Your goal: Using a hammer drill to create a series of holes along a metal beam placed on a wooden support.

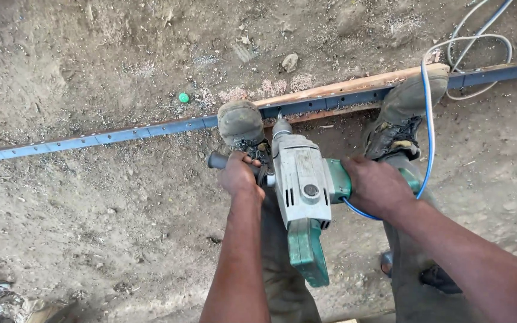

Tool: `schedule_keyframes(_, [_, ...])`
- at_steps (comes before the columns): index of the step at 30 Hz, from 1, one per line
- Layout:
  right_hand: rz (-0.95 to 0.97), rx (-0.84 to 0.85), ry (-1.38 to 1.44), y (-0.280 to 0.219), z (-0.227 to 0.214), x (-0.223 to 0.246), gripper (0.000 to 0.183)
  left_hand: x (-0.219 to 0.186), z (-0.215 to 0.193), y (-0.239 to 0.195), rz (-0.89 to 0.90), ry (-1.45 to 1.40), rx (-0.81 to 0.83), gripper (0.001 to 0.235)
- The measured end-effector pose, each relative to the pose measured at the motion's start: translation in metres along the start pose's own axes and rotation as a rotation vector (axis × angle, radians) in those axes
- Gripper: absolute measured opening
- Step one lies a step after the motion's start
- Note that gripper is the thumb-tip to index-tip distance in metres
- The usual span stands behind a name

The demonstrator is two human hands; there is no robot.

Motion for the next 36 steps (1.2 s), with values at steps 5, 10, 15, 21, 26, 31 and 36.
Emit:
schedule_keyframes(5, [0.011, -0.015, 0.002, -0.003, 0.002, 0.004, 0.034, -0.009, 0.001, -0.009, -0.005, 0.051, -0.003, 0.015])
schedule_keyframes(10, [0.015, 0.011, -0.041, -0.002, 0.004, 0.005, 0.033, -0.007, 0.001, -0.009, -0.029, 0.060, -0.015, 0.018])
schedule_keyframes(15, [0.041, 0.056, -0.048, 0.009, -0.010, -0.003, 0.031, -0.008, 0.010, -0.016, -0.039, -0.006, -0.027, 0.016])
schedule_keyframes(21, [0.042, 0.071, -0.121, 0.018, -0.036, -0.008, 0.027, -0.009, 0.021, -0.013, -0.063, -0.031, -0.056, 0.018])
schedule_keyframes(26, [-0.014, -0.013, -0.139, 0.008, -0.058, 0.013, 0.027, -0.021, 0.014, -0.018, -0.069, 0.024, -0.099, 0.025])
schedule_keyframes(31, [-0.076, -0.139, -0.152, -0.003, -0.051, 0.014, 0.028, -0.020, 0.019, -0.005, -0.048, 0.204, -0.101, 0.025])
schedule_keyframes(36, [-0.098, -0.201, -0.105, -0.001, -0.042, 0.009, 0.022, -0.025, 0.021, -0.019, -0.047, 0.194, -0.169, 0.024])
Point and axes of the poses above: each hand's wrist, its own y-axis towards the middle knuckle, its own z-axis out of the palm, x = y × z, the point moved 4 cm from there along y, towards the middle knuckle, and after that the axes turned 1 degree about -y, right-handed, at the moved point
